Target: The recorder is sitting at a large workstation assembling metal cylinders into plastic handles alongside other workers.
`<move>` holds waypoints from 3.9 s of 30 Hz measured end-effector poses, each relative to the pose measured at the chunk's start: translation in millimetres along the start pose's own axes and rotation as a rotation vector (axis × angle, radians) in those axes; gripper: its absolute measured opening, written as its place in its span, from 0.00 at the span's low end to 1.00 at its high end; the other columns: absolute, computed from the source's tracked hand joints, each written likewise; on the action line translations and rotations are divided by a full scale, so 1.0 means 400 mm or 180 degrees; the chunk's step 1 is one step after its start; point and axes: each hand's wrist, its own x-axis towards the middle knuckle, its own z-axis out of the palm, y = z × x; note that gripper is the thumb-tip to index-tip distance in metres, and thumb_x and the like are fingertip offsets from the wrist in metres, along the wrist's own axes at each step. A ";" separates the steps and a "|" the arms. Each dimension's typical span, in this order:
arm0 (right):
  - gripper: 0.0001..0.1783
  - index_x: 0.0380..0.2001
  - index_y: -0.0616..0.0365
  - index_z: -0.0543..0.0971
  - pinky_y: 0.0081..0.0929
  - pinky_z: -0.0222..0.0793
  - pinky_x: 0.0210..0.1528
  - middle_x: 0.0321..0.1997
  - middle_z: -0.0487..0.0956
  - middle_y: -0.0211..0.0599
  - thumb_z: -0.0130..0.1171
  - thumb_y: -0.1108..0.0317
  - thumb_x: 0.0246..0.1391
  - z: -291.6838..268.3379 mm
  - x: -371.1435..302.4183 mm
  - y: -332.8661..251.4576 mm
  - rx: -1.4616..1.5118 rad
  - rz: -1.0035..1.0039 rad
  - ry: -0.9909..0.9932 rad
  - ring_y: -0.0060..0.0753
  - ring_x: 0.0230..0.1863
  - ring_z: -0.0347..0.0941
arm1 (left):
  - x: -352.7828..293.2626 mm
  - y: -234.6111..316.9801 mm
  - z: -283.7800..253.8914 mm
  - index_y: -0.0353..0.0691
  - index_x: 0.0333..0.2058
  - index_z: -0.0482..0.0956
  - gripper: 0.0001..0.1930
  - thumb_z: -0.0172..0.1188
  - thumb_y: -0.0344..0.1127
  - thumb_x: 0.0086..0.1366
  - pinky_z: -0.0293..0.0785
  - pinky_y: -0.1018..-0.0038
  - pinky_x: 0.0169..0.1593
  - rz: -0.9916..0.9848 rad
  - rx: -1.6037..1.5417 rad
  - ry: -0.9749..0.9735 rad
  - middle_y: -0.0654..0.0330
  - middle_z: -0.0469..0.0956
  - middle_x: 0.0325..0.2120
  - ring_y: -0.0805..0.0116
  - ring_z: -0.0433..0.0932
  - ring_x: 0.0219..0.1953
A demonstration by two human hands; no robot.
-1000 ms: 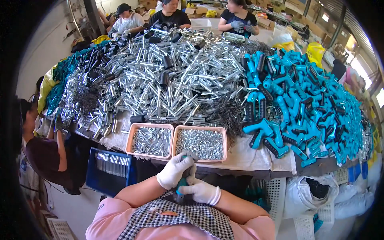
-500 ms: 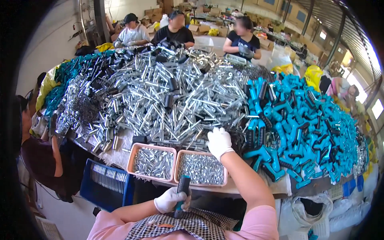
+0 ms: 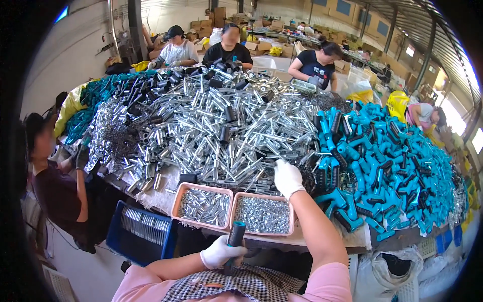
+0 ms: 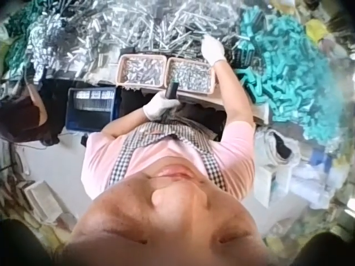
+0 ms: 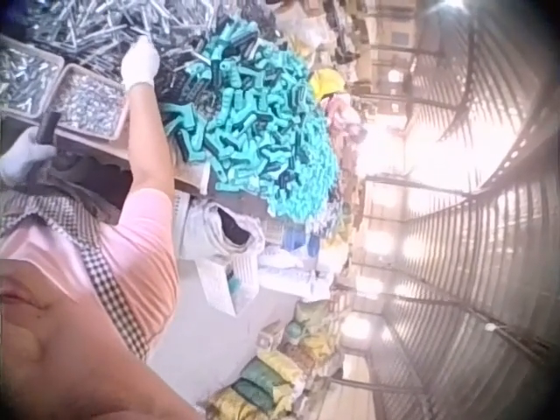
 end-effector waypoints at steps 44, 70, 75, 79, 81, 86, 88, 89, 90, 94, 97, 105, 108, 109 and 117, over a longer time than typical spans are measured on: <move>0.32 0.59 0.49 0.67 0.50 0.70 0.52 0.47 0.77 0.58 0.66 0.63 0.51 -0.086 -0.241 0.283 0.0420 0.2001 0.0588 0.61 0.48 0.75 | 0.066 -0.022 0.071 0.35 0.45 0.77 0.21 0.66 0.37 0.54 0.77 0.64 0.39 0.1036 0.3650 0.0308 0.47 0.81 0.28 0.52 0.83 0.32; 0.28 0.52 0.59 0.79 0.27 0.76 0.46 0.40 0.84 0.34 0.71 0.65 0.44 -0.229 -0.523 -0.076 0.1961 -0.1225 -0.1456 0.26 0.39 0.80 | -0.057 0.073 -0.072 0.37 0.37 0.75 0.17 0.65 0.39 0.51 0.77 0.57 0.36 0.0968 0.5865 0.0165 0.50 0.79 0.28 0.49 0.81 0.31; 0.31 0.53 0.58 0.79 0.28 0.74 0.52 0.47 0.83 0.39 0.72 0.59 0.44 -0.224 -0.507 -0.076 0.2670 -0.0115 -0.2569 0.28 0.46 0.80 | -0.072 0.054 -0.058 0.38 0.38 0.76 0.17 0.65 0.39 0.51 0.77 0.56 0.35 0.0863 0.5784 0.0339 0.50 0.79 0.27 0.49 0.81 0.31; 0.21 0.44 0.51 0.81 0.35 0.76 0.35 0.31 0.82 0.35 0.68 0.64 0.42 -0.258 -0.512 -0.154 0.1156 -0.2056 -0.1287 0.42 0.31 0.80 | -0.079 0.073 -0.014 0.38 0.42 0.76 0.20 0.65 0.38 0.51 0.77 0.55 0.36 0.0478 0.5485 -0.0052 0.49 0.81 0.28 0.47 0.81 0.33; 0.20 0.42 0.49 0.81 0.35 0.70 0.26 0.25 0.78 0.30 0.66 0.63 0.41 -0.258 -0.486 -0.157 0.0711 -0.3200 -0.0940 0.39 0.24 0.75 | -0.068 0.051 -0.044 0.35 0.40 0.77 0.19 0.68 0.37 0.50 0.77 0.59 0.36 0.0354 0.4609 -0.0782 0.50 0.81 0.27 0.55 0.81 0.29; 0.15 0.40 0.51 0.81 0.28 0.63 0.21 0.21 0.68 0.29 0.58 0.68 0.46 -0.255 -0.479 -0.171 0.0613 -0.4486 -0.0385 0.28 0.19 0.67 | -0.011 -0.007 -0.106 0.35 0.35 0.76 0.14 0.67 0.31 0.50 0.69 0.73 0.22 -0.1898 0.2240 -0.2263 0.63 0.75 0.20 0.73 0.72 0.18; 0.14 0.39 0.51 0.81 0.27 0.63 0.21 0.22 0.68 0.29 0.59 0.67 0.45 -0.258 -0.468 -0.165 0.0405 -0.4617 -0.0519 0.27 0.19 0.66 | -0.002 -0.034 -0.112 0.37 0.34 0.75 0.12 0.66 0.28 0.50 0.65 0.78 0.19 -0.1852 0.2095 -0.2280 0.64 0.73 0.18 0.76 0.71 0.16; 0.14 0.39 0.51 0.81 0.27 0.63 0.21 0.22 0.68 0.29 0.59 0.67 0.45 -0.255 -0.467 -0.162 0.0391 -0.4602 -0.0511 0.27 0.19 0.66 | -0.005 -0.020 -0.098 0.37 0.33 0.74 0.11 0.65 0.27 0.50 0.64 0.78 0.18 -0.1899 0.1950 -0.2303 0.65 0.72 0.17 0.76 0.70 0.15; 0.14 0.39 0.51 0.81 0.27 0.63 0.21 0.22 0.68 0.29 0.59 0.67 0.45 -0.250 -0.468 -0.158 0.0411 -0.4644 -0.0451 0.27 0.19 0.66 | -0.005 -0.011 -0.090 0.38 0.32 0.73 0.11 0.65 0.26 0.50 0.64 0.79 0.18 -0.1945 0.1804 -0.2323 0.65 0.70 0.16 0.75 0.69 0.14; 0.15 0.40 0.50 0.81 0.29 0.64 0.21 0.21 0.69 0.29 0.59 0.67 0.46 -0.239 -0.463 -0.152 0.0467 -0.4733 -0.0387 0.28 0.19 0.67 | -0.002 -0.037 -0.097 0.38 0.32 0.73 0.11 0.64 0.27 0.50 0.62 0.80 0.17 -0.2057 0.1600 -0.2311 0.66 0.70 0.15 0.76 0.69 0.13; 0.18 0.47 0.51 0.78 0.31 0.67 0.24 0.21 0.70 0.30 0.57 0.65 0.50 -0.242 -0.461 -0.143 0.0309 -0.4496 -0.0982 0.33 0.21 0.71 | -0.007 -0.023 -0.085 0.35 0.35 0.74 0.14 0.65 0.29 0.49 0.68 0.75 0.22 -0.1621 0.2096 -0.2102 0.64 0.73 0.18 0.72 0.73 0.18; 0.29 0.56 0.59 0.74 0.35 0.79 0.37 0.34 0.81 0.42 0.65 0.72 0.47 -0.186 -0.509 -0.116 0.2889 -0.0694 -0.2218 0.38 0.30 0.80 | -0.025 0.086 -0.034 0.38 0.35 0.79 0.14 0.64 0.36 0.49 0.78 0.58 0.37 0.0839 0.5500 -0.0165 0.47 0.81 0.27 0.48 0.82 0.31; 0.25 0.57 0.62 0.70 0.39 0.80 0.38 0.37 0.78 0.47 0.57 0.64 0.58 -0.125 -0.512 -0.119 0.4998 0.2217 -0.3209 0.35 0.30 0.78 | -0.023 0.137 -0.049 0.40 0.30 0.76 0.09 0.61 0.37 0.51 0.77 0.58 0.28 0.1624 0.6574 0.0426 0.56 0.79 0.24 0.54 0.81 0.25; 0.24 0.55 0.62 0.71 0.40 0.80 0.37 0.37 0.78 0.47 0.57 0.61 0.58 -0.128 -0.527 -0.132 0.5870 0.2593 -0.3226 0.35 0.29 0.78 | -0.010 0.153 -0.075 0.42 0.28 0.75 0.08 0.60 0.38 0.51 0.75 0.63 0.25 0.2408 0.6958 0.0573 0.60 0.76 0.22 0.60 0.79 0.22; 0.35 0.67 0.62 0.59 0.41 0.71 0.57 0.61 0.70 0.51 0.53 0.55 0.61 -0.209 -0.551 -0.249 0.5706 0.0357 0.0000 0.50 0.57 0.73 | 0.003 0.217 -0.111 0.41 0.31 0.74 0.12 0.63 0.39 0.50 0.76 0.59 0.29 0.2288 0.6495 0.1271 0.56 0.76 0.24 0.53 0.80 0.27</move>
